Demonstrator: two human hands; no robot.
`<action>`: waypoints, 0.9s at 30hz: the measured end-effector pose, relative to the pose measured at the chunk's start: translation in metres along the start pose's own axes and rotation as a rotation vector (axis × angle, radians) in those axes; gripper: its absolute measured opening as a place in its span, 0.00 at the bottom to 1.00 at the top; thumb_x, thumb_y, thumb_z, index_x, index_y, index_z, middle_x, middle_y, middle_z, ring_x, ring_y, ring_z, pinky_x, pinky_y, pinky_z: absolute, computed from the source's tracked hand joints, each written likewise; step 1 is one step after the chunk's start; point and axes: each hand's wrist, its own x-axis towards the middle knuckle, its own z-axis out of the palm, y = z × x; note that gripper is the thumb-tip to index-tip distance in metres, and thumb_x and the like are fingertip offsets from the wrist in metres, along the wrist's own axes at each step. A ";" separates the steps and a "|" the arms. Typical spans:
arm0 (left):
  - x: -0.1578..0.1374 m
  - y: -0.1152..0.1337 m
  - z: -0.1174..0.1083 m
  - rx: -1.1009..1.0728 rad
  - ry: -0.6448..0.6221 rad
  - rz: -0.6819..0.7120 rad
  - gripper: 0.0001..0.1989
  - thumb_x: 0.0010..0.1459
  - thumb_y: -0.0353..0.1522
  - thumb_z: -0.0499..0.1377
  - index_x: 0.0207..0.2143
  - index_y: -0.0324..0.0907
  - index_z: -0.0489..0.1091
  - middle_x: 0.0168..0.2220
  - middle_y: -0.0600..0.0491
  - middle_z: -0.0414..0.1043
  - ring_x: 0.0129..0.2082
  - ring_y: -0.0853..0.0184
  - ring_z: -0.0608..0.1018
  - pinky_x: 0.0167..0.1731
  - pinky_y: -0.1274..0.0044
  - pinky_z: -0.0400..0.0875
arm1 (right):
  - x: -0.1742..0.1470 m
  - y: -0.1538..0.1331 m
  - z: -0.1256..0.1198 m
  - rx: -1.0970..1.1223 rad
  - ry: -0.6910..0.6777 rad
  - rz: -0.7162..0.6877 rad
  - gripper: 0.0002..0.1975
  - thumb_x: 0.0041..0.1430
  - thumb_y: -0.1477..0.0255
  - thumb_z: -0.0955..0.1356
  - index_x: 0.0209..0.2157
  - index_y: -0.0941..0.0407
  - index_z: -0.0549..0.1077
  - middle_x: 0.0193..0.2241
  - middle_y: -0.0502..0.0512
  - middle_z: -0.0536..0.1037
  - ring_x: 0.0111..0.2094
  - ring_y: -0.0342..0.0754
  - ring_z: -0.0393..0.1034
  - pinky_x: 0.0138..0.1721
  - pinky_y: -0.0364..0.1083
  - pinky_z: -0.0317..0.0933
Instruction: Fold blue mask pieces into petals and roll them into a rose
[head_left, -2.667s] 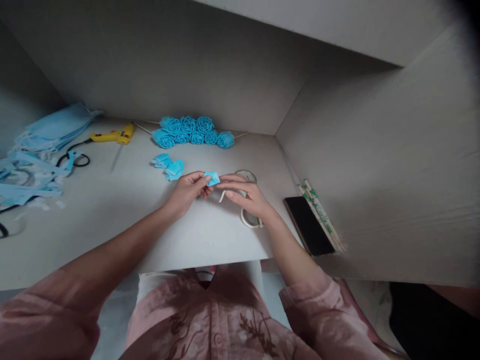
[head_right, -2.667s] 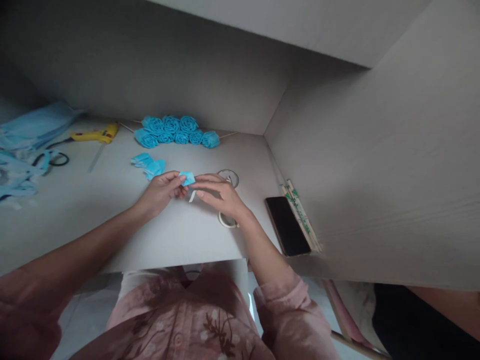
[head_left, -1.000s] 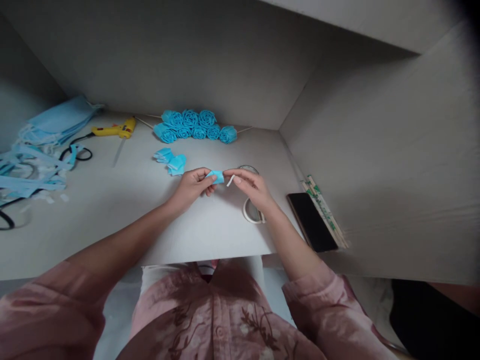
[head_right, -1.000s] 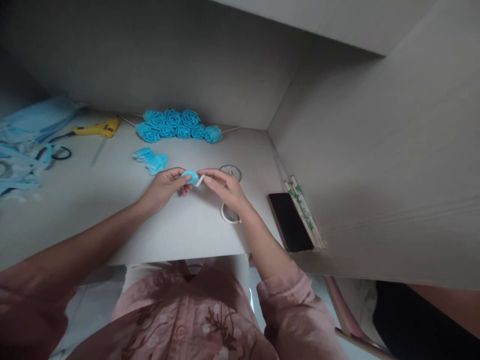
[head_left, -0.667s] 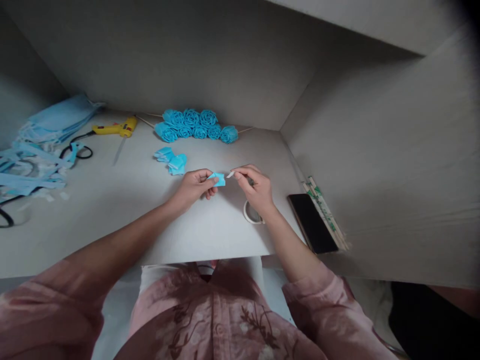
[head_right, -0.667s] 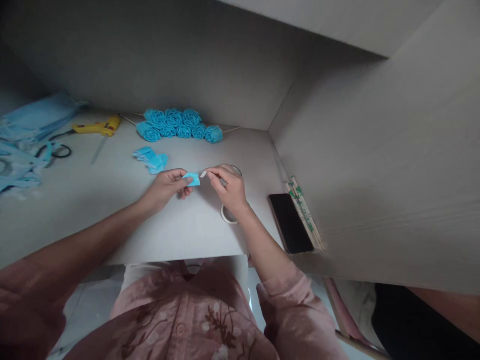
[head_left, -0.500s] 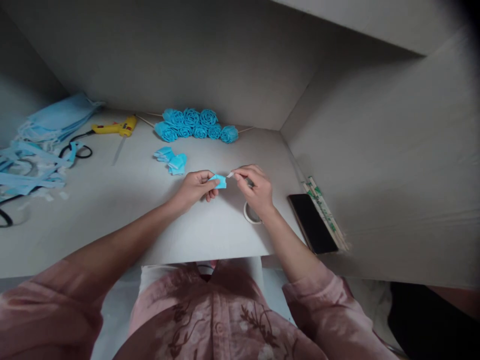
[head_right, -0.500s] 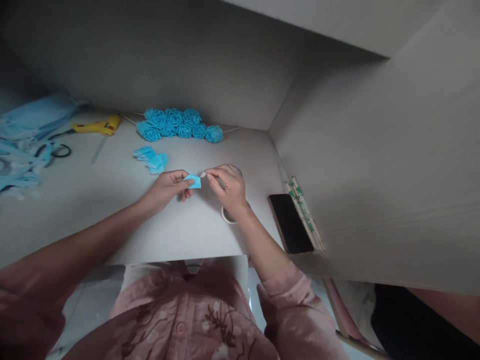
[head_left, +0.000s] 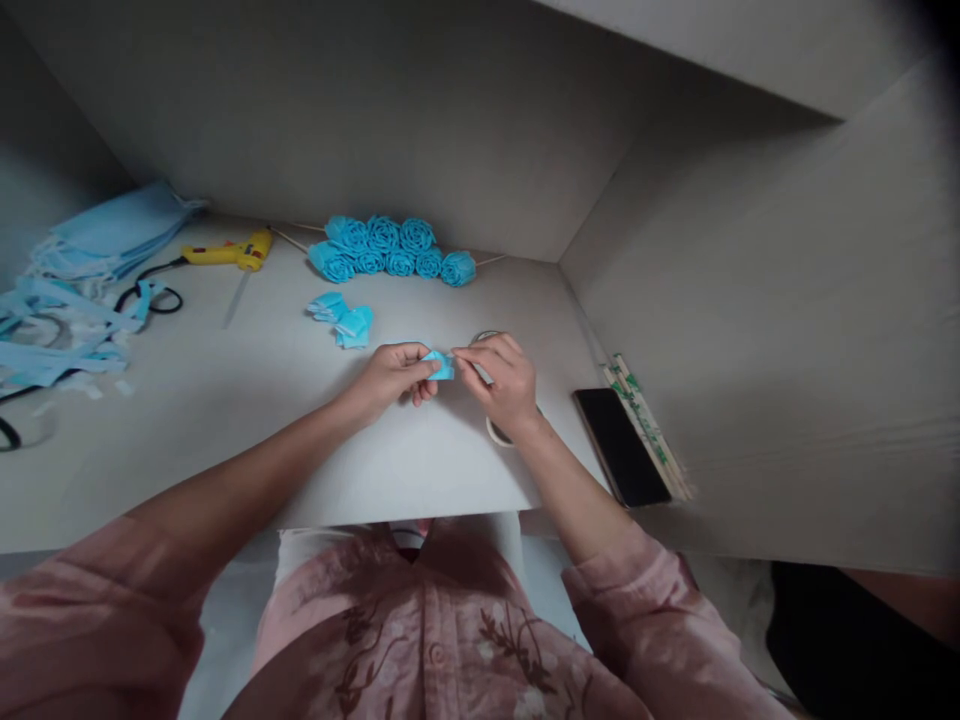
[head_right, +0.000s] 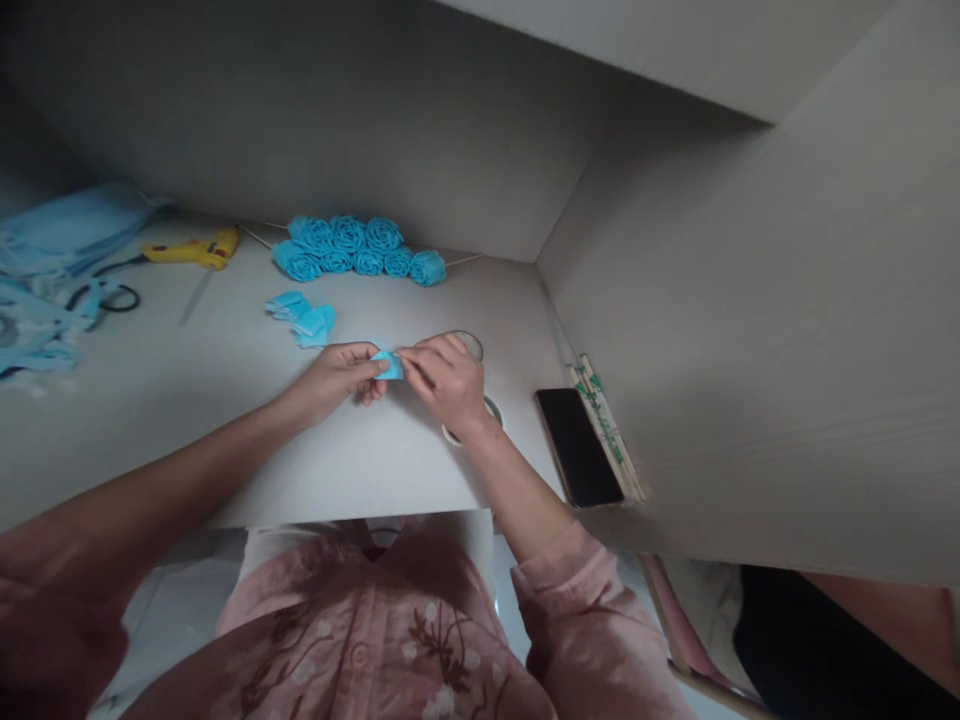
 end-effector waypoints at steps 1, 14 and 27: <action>0.000 0.000 0.000 -0.013 -0.001 -0.004 0.13 0.49 0.38 0.66 0.26 0.39 0.68 0.19 0.54 0.72 0.16 0.74 0.70 0.17 0.81 0.64 | -0.001 0.001 0.001 -0.008 0.000 -0.011 0.09 0.65 0.69 0.65 0.38 0.49 0.79 0.32 0.55 0.78 0.36 0.50 0.70 0.41 0.52 0.64; 0.001 -0.001 -0.003 -0.095 -0.027 -0.011 0.14 0.48 0.39 0.67 0.26 0.38 0.69 0.21 0.54 0.72 0.18 0.74 0.71 0.17 0.81 0.63 | -0.001 0.001 0.001 -0.014 -0.045 -0.074 0.10 0.64 0.71 0.66 0.39 0.50 0.80 0.32 0.55 0.78 0.35 0.50 0.69 0.40 0.52 0.64; -0.001 0.005 -0.003 0.044 -0.022 0.012 0.15 0.49 0.41 0.66 0.26 0.39 0.68 0.19 0.55 0.71 0.16 0.74 0.69 0.17 0.81 0.61 | 0.004 -0.002 -0.006 0.261 -0.112 0.186 0.13 0.64 0.66 0.64 0.46 0.51 0.78 0.44 0.57 0.77 0.47 0.50 0.70 0.49 0.52 0.63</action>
